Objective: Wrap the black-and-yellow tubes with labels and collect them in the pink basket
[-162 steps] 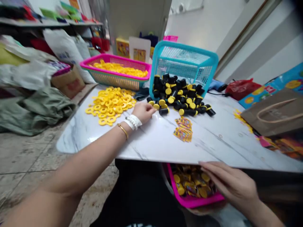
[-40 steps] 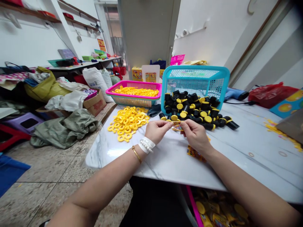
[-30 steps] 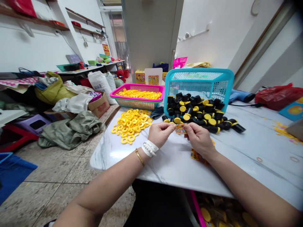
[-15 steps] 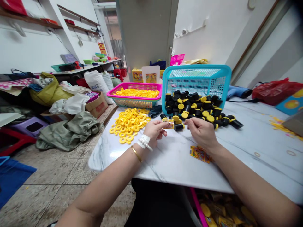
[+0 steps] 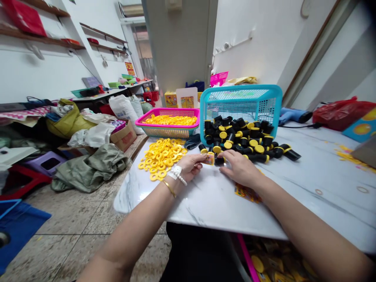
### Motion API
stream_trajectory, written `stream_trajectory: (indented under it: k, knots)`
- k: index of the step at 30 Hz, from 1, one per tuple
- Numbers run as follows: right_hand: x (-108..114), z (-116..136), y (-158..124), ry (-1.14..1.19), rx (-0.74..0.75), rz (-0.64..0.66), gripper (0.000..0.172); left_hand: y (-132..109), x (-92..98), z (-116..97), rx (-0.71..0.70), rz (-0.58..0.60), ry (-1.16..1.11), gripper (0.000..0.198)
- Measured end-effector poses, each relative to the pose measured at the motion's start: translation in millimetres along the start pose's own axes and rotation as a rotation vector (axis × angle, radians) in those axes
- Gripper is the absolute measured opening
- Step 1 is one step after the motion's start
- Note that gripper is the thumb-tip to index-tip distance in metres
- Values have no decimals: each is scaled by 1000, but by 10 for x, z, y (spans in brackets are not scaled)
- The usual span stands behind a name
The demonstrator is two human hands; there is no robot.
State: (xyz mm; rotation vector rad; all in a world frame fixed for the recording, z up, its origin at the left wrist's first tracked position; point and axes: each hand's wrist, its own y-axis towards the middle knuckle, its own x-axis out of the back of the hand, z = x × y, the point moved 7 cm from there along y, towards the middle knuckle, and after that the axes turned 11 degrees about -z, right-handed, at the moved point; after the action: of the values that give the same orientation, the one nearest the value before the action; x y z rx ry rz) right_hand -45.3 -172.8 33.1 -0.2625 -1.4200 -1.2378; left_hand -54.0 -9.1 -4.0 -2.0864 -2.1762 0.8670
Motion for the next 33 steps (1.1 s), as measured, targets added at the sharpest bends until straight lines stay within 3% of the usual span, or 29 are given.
stream_trajectory:
  k: [9,12,16,19,24,27,33]
  knots:
    - [-94,-129,2,258,-36,-8,22,36,47,-16,4,-79,-9,8]
    - [-19,-146,-5,402,-159,-68,23,29,39,-34,12,-78,-64,7]
    - [75,-172,5,814,-344,-212,31,32,24,-30,18,-93,-100,8]
    - [59,-162,14,1016,-422,-237,35,22,-12,-5,36,-84,-105,5]
    - [-20,-111,3,1019,-433,-151,35,-16,-71,0,47,-35,-156,7]
    - [-16,-130,-17,968,-429,-166,33,-18,-67,-12,51,-34,-202,7]
    - [11,-116,-41,846,-310,-165,32,-1,-51,17,90,-60,-214,5]
